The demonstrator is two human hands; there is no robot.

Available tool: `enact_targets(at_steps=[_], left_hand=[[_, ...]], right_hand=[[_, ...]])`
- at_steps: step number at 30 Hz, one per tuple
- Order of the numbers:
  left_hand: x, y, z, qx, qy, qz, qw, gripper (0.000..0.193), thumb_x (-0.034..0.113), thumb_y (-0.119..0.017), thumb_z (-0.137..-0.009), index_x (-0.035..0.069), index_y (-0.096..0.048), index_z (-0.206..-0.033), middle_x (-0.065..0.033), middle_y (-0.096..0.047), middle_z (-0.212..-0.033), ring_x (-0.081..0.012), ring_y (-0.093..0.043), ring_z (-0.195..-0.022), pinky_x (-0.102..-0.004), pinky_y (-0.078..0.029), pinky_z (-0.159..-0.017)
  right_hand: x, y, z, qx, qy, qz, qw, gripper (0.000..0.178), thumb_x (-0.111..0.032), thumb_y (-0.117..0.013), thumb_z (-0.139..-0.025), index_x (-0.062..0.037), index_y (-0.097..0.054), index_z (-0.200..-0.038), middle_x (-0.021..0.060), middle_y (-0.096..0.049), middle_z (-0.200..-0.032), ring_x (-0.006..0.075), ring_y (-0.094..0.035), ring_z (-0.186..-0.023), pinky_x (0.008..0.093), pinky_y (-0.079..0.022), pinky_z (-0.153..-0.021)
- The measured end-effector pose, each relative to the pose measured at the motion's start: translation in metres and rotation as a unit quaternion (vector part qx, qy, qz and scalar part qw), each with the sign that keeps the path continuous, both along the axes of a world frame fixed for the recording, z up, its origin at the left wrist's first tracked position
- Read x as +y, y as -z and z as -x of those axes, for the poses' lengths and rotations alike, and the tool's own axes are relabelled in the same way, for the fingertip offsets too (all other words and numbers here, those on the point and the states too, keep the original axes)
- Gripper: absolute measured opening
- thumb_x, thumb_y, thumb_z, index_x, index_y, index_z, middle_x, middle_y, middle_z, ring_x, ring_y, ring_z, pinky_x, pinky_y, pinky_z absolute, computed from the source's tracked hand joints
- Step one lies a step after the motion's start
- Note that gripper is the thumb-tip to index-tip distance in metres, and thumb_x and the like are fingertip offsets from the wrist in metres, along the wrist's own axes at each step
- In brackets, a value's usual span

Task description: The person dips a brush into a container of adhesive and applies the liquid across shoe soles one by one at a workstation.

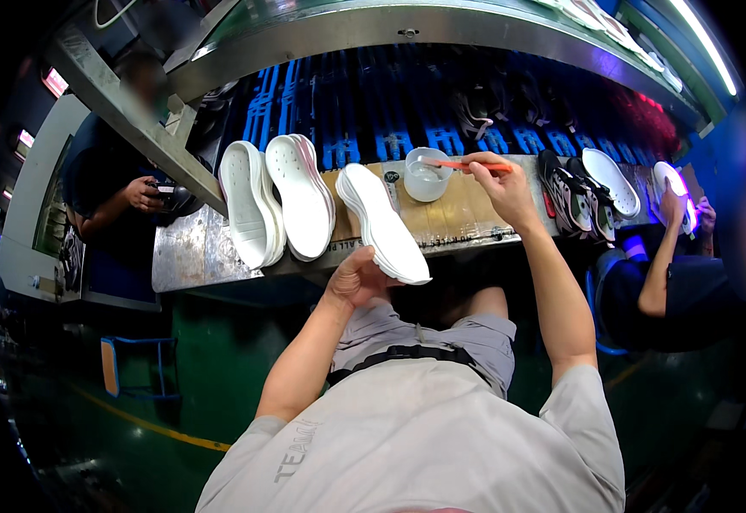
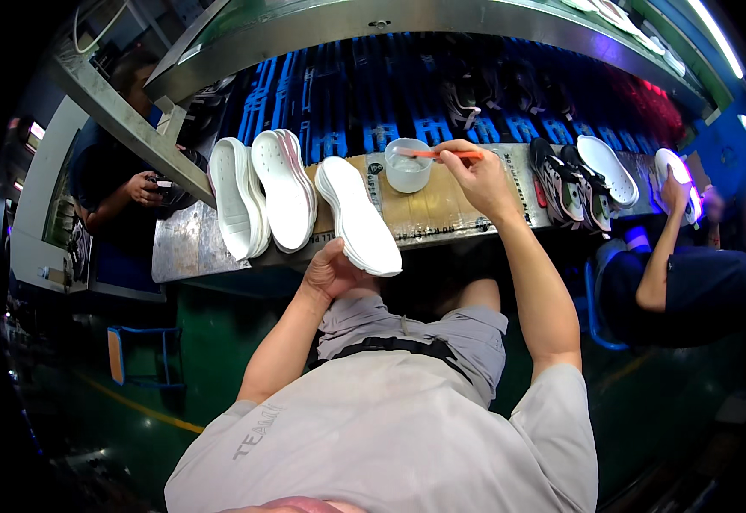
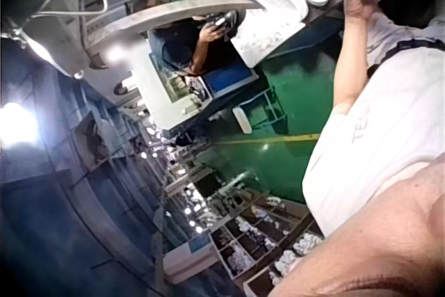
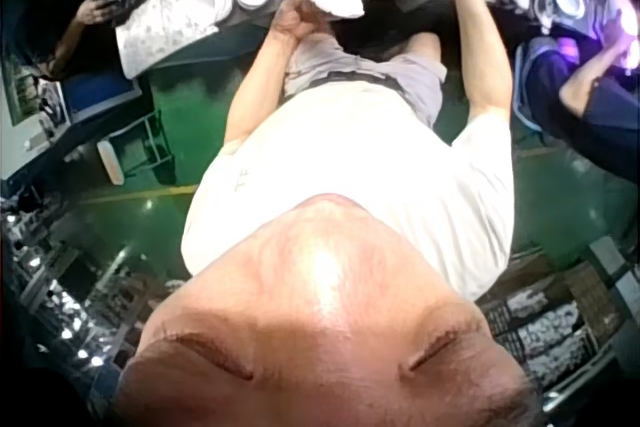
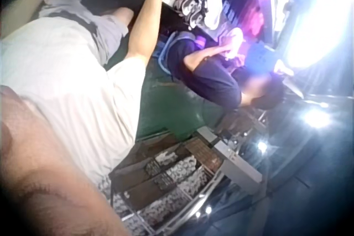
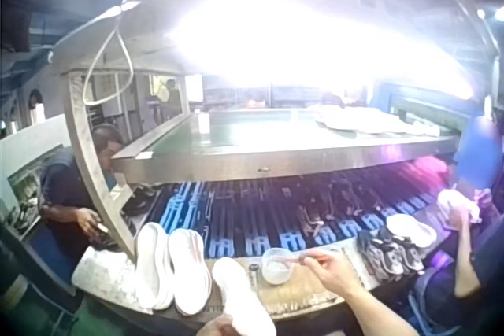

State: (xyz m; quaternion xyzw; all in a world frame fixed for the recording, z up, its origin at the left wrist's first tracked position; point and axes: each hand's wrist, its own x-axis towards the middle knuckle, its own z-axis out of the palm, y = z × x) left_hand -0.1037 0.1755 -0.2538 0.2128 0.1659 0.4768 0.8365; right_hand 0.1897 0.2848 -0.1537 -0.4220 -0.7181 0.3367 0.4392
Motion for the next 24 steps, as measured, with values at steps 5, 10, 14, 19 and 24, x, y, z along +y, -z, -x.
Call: enact_targets(at_steps=[5, 10, 14, 19, 24], left_hand=[[0.007, -0.037, -0.008, 0.059, 0.03, -0.085, 0.994, 0.088, 0.027, -0.083, -0.08, 0.005, -0.038, -0.153, -0.0111, -0.06, -0.139, -0.0252, -0.062, -0.126, -0.0407, -0.053, -0.107], [0.017, -0.055, -0.003, 0.067, 0.022, -0.116, 0.991, 0.091, 0.022, -0.08, -0.078, 0.004, -0.034, -0.155, -0.012, -0.057, -0.14, -0.0264, -0.061, -0.128, -0.0414, -0.052, -0.108], [0.022, -0.067, 0.01, 0.12, -0.039, -0.149, 0.981, 0.091, 0.019, -0.078, -0.077, 0.002, -0.033, -0.154, -0.0122, -0.056, -0.138, -0.0275, -0.059, -0.129, -0.0418, -0.049, -0.112], [0.034, -0.071, 0.017, 0.208, -0.063, -0.231, 0.948, 0.095, 0.021, -0.081, -0.07, -0.001, -0.036, -0.151, -0.0153, -0.054, -0.135, -0.0278, -0.054, -0.13, -0.0387, -0.043, -0.115], [0.026, -0.088, 0.01, 0.296, -0.13, -0.281, 0.903, 0.092, 0.023, -0.084, -0.067, -0.002, -0.043, -0.146, -0.0149, -0.057, -0.134, -0.0282, -0.055, -0.128, -0.0392, -0.042, -0.113]], right_hand=[[-0.029, -0.005, 0.01, 0.049, -0.15, 0.04, 0.987, 0.022, -0.014, -0.065, -0.102, 0.0012, -0.073, -0.116, 0.0098, -0.076, -0.107, 0.0174, -0.07, -0.102, 0.0307, -0.054, -0.094], [-0.039, 0.0, 0.0, -0.014, -0.132, -0.018, 0.991, 0.02, -0.013, -0.068, -0.1, 0.0, -0.075, -0.113, 0.0095, -0.076, -0.1, 0.0181, -0.069, -0.097, 0.0317, -0.053, -0.089], [-0.053, -0.016, -0.013, -0.075, -0.164, 0.012, 0.983, 0.018, -0.012, -0.068, -0.098, -0.0001, -0.076, -0.108, 0.008, -0.075, -0.098, 0.0187, -0.067, -0.093, 0.0318, -0.052, -0.087], [-0.053, -0.018, -0.024, -0.022, -0.191, 0.072, 0.979, 0.019, -0.013, -0.068, -0.099, 0.0007, -0.077, -0.107, 0.0096, -0.075, -0.096, 0.019, -0.069, -0.094, 0.0314, -0.053, -0.087], [-0.048, -0.015, -0.022, -0.028, -0.143, 0.002, 0.989, 0.02, -0.014, -0.067, -0.1, 0.0015, -0.076, -0.109, 0.0115, -0.076, -0.099, 0.0186, -0.072, -0.094, 0.0307, -0.055, -0.087]])
